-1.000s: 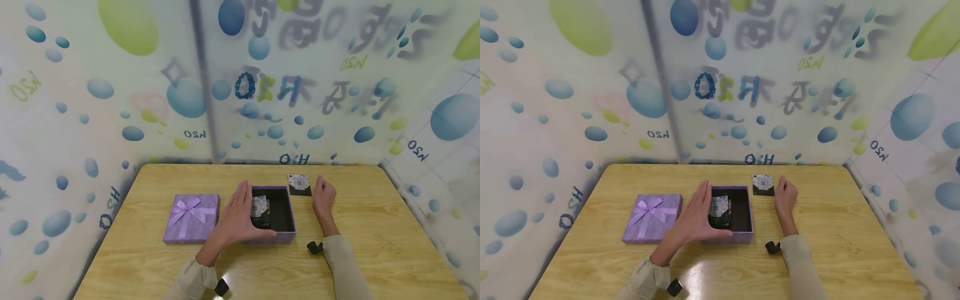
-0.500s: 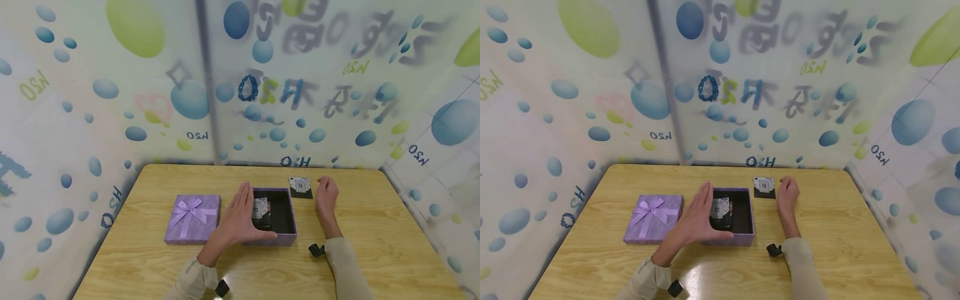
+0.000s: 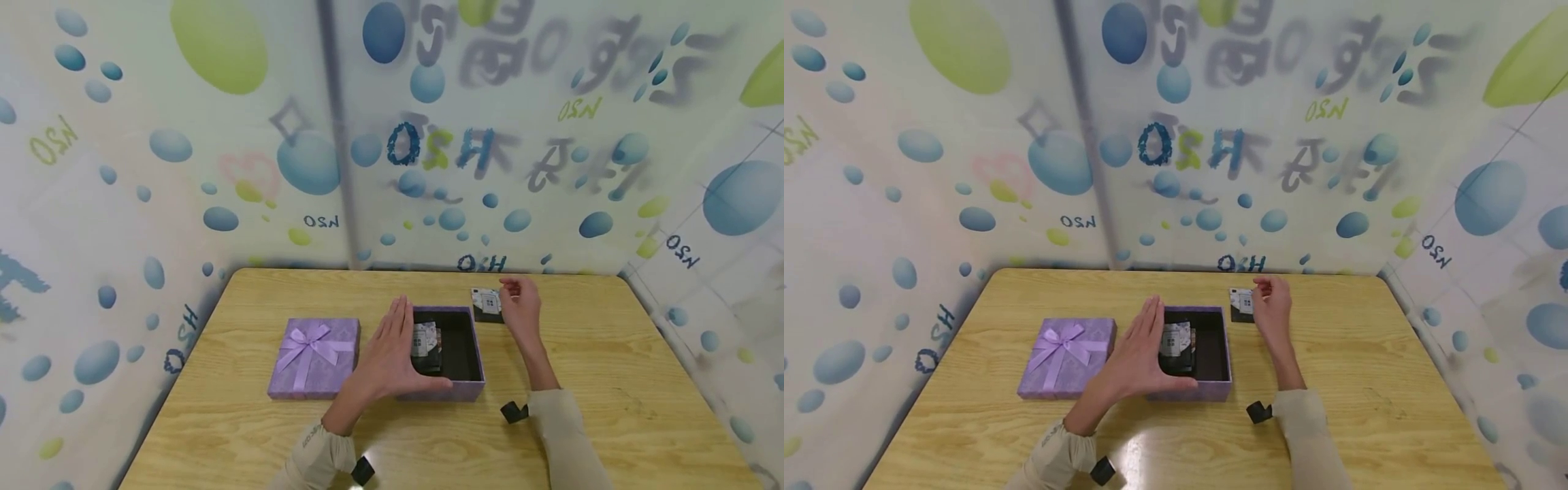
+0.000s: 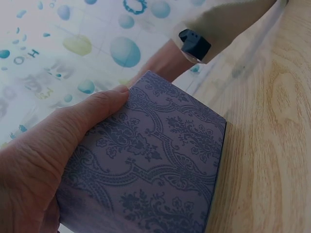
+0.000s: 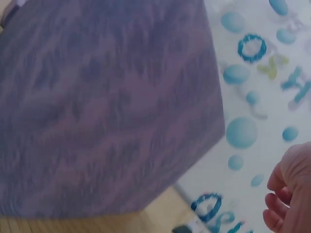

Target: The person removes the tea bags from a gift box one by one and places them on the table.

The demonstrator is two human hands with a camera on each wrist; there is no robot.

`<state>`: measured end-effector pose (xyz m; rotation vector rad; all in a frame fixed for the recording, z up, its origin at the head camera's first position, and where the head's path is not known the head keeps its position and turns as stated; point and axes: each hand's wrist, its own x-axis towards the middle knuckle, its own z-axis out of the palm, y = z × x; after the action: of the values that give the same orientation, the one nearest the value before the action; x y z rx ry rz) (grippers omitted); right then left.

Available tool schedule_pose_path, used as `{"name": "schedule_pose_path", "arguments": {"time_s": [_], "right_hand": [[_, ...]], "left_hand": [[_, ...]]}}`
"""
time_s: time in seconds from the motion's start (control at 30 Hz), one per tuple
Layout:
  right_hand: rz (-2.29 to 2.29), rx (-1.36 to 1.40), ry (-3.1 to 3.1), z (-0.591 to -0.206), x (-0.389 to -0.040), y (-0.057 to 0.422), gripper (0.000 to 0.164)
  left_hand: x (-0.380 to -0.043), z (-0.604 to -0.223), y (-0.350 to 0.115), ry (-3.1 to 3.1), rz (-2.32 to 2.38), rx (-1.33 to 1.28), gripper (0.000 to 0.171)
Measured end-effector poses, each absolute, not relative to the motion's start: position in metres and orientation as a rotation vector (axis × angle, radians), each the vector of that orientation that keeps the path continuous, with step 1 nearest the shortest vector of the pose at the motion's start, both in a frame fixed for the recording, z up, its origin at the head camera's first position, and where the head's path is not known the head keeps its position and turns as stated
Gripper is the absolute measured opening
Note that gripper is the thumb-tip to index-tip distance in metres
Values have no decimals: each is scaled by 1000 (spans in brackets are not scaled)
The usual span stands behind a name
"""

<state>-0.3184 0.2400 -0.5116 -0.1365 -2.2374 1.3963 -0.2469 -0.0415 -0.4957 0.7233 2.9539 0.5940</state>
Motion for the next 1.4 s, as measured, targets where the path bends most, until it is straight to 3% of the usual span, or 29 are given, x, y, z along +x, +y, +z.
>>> {"name": "schedule_pose_path", "arguments": {"time_s": [0.67,1.4], "right_hand": [[1464,198,-2318,-475,-291,190,11],[1275,451,-2646,-482,-279,154,5]], "left_hand": [[-247,-498,-42,2949,606,726,154],[-247,-498,-43,2955,599,754,151]]}}
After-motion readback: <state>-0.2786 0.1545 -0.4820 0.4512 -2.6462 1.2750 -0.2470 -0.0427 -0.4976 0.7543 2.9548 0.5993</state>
